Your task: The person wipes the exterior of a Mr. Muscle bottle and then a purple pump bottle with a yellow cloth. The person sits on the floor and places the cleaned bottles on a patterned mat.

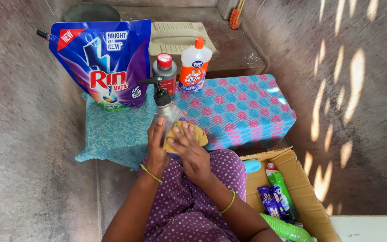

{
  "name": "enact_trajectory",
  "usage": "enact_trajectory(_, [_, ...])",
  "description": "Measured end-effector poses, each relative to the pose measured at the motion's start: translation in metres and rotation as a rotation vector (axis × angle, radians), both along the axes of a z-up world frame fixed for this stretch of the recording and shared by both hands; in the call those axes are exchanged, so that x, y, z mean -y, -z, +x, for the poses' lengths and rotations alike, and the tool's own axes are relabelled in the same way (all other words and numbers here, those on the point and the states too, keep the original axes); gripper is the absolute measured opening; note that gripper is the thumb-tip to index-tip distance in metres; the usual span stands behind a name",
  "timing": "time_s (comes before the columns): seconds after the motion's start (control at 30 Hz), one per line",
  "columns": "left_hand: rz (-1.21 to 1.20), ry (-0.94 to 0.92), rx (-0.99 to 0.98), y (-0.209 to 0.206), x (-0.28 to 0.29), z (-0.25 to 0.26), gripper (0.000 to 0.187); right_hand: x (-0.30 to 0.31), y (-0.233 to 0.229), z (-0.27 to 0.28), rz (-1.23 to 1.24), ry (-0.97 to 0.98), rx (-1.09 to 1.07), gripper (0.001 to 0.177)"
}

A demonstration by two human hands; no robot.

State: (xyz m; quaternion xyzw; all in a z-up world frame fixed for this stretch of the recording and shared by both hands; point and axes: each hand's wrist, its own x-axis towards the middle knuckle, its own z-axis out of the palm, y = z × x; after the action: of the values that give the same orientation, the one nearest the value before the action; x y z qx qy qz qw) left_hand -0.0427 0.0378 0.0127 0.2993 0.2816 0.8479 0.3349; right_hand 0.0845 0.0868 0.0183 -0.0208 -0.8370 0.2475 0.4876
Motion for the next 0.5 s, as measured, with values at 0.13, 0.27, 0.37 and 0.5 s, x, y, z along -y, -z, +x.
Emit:
enact_trajectory(0.13, [-0.052, 0.01, 0.078, 0.006, 0.0, -0.003, 0.056, -0.006, -0.009, 0.0, -0.182, -0.107, -0.039, 0.031])
enact_trajectory(0.27, [-0.061, -0.006, 0.032, 0.009, 0.002, -0.001, 0.057, -0.013, -0.028, -0.001, -0.469, -0.146, -0.046, 0.035])
enact_trajectory(0.37, [-0.054, 0.024, 0.091, 0.015, 0.0, -0.001, 0.058, -0.006, -0.042, 0.0, -0.393, -0.078, 0.014, 0.044])
enact_trajectory(0.5, [-0.07, 0.155, 0.325, 0.021, -0.008, -0.003, 0.059, 0.0, -0.052, 0.001, -0.318, 0.057, 0.07, 0.053])
